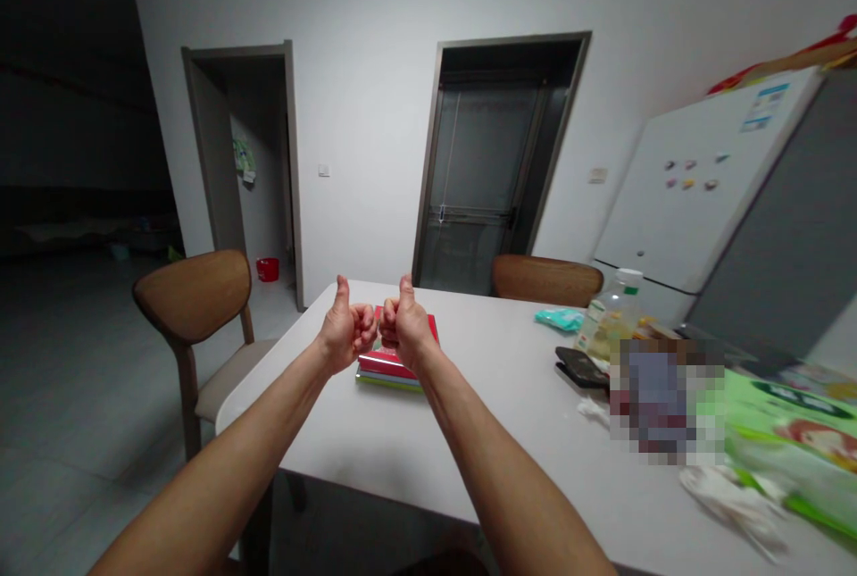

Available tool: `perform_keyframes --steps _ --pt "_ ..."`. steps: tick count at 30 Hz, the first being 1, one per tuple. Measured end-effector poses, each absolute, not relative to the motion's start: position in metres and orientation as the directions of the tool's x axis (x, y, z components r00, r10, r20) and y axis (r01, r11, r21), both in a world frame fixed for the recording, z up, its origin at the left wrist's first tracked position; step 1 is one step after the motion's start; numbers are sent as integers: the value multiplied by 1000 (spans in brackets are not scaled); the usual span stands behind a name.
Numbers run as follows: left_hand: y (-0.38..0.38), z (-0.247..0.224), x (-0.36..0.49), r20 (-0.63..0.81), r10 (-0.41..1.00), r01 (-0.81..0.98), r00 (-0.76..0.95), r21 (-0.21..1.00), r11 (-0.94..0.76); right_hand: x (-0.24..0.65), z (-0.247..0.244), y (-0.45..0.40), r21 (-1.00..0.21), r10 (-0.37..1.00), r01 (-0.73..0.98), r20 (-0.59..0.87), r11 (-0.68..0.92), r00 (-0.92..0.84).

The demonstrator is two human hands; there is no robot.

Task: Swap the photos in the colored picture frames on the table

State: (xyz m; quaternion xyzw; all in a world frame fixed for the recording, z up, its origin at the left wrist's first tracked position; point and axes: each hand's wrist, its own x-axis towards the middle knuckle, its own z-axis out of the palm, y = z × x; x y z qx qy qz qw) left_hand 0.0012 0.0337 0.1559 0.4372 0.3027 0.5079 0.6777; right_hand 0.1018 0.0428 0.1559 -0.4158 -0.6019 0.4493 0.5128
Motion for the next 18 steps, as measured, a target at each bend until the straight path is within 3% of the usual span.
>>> perform_keyframes --steps 3,5,10,14,16,18 --pt "39 134 -1 -33 972 -388 234 913 125 109 130 59 -769 922 531 382 357 -67" --pt "39 111 -2 -86 982 -352 168 925 141 118 110 67 -675 906 640 415 367 -83" --pt "32 46 0 -162 986 -291 41 942 167 136 67 67 -477 885 780 418 406 -205" --pt "24 22 12 -63 998 -305 -7 951 57 132 50 46 -378 866 802 384 463 -319" --pt "18 22 18 31 998 -314 -51 948 -46 129 48 31 -391 849 769 382 506 -365" --pt "8 28 21 110 989 -292 -100 947 -135 131 54 17 -502 846 692 420 518 -329"
